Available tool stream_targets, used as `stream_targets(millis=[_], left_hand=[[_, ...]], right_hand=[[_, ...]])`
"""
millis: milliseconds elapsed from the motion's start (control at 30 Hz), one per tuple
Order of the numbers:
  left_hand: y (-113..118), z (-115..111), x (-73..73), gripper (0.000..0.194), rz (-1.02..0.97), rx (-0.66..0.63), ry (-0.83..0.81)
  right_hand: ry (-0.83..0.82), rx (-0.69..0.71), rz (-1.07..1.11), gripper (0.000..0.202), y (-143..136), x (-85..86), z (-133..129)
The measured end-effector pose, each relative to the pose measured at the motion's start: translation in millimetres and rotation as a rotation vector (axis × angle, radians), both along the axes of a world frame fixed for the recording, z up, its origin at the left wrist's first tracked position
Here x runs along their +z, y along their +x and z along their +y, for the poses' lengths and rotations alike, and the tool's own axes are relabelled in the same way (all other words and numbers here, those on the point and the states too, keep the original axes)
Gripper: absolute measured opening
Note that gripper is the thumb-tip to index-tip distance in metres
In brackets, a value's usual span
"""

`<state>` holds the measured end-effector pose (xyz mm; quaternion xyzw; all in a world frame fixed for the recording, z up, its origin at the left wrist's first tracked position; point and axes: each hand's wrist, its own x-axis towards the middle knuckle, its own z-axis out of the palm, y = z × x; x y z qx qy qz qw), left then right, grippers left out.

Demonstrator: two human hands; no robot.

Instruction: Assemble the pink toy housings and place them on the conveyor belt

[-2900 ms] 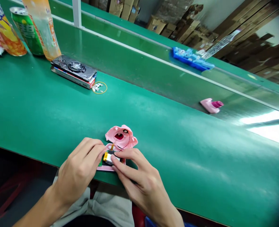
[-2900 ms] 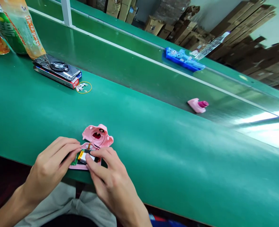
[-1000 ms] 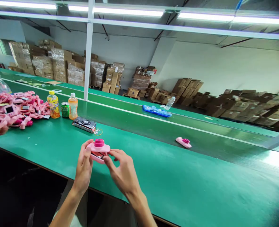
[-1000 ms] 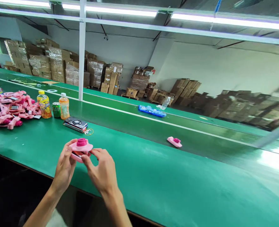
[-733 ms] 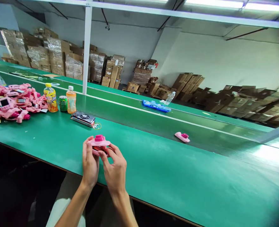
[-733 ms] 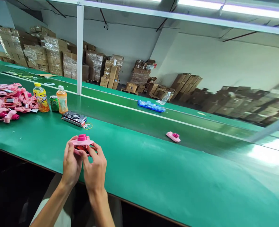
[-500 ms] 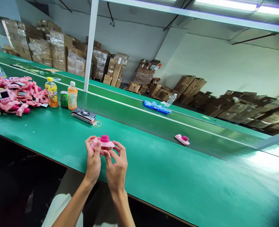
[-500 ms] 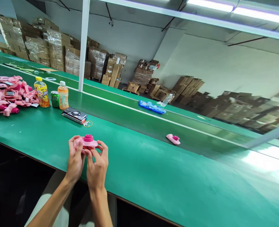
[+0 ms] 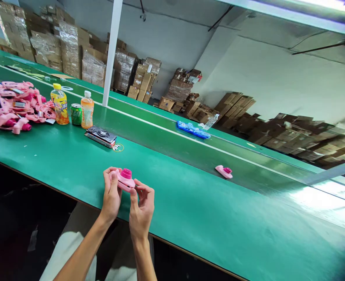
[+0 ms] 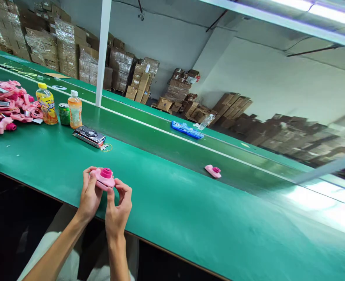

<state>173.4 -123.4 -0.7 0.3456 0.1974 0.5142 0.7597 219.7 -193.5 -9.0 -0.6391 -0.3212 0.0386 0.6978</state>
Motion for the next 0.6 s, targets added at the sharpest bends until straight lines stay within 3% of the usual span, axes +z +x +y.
stream_targets(millis=[67,200,300,367,433,533,600], left_hand=[[-1,0,-4.2,0.039,0.015,-0.023,0.009],[-3,-4,-9.7,0.043,0.095,-0.107,0.044],[-12,6,-11.3,0.044,0.244,-0.186,0.203],[-25,27,-16.8,0.044,0.413,-0.217,0.383],[-43,56,-28.5,0.045,0.619,-0.158,0.615],[-71,98,-51.1,0.044,0.898,0.163,0.981],[-82,112,-61.8,0.044,1.055,0.366,1.117]], right_hand=[[-0.044,0.046,0.042,0.033,1,3.7,0],[-0.08,0.272,0.2,0.035,2,11.9,-7],[-0.163,0.35,0.168,0.039,24,15.0,-9],[-0.323,0.276,-0.012,0.04,61,19.3,-6],[-0.524,0.102,-0.207,0.043,115,27.8,0],[-0.641,-0.146,-0.281,0.049,204,45.3,14],[-0.686,-0.28,-0.263,0.055,254,54.7,25]])
